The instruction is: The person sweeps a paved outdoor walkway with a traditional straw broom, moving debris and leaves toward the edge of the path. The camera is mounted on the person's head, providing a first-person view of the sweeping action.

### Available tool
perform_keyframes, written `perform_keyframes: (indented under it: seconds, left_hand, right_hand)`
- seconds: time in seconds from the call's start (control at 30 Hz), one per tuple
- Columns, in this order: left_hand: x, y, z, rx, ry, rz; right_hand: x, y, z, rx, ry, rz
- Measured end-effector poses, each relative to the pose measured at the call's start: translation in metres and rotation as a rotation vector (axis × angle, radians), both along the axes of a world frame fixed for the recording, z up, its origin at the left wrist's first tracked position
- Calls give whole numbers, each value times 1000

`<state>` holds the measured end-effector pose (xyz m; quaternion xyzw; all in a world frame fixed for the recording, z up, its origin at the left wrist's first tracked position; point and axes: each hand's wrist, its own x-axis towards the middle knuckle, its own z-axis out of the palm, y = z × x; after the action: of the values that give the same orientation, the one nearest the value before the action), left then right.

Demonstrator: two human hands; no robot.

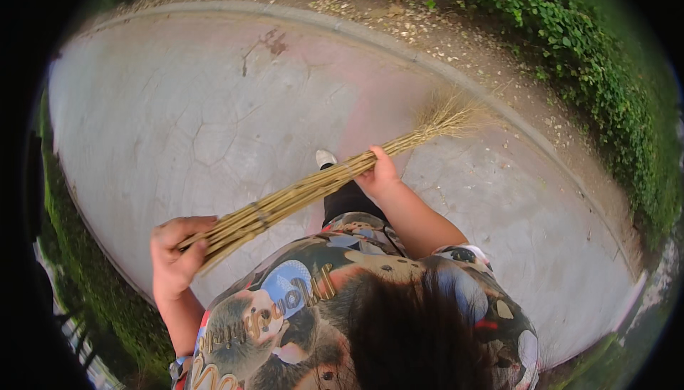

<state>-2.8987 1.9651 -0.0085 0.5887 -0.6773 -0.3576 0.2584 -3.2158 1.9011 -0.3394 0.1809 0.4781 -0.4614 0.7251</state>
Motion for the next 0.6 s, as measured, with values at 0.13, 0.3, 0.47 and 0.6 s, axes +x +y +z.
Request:
perform_keyframes:
  seconds: [0.13,0.3,0.47,0.6]
  left_hand:
    - [35,181,30,-138,-250,107]
    - [-5,410,51,-195,-328,600]
    - [-51,473,48,-102,-315,740]
    - [-70,431,17,-1,-279,536]
  right_hand:
    - [87,86,23,66,-207,201]
    - [172,211,35,-16,-267,669]
    - [209,251,16,-130,-287,971]
    - [126,278,-52,0,-183,887]
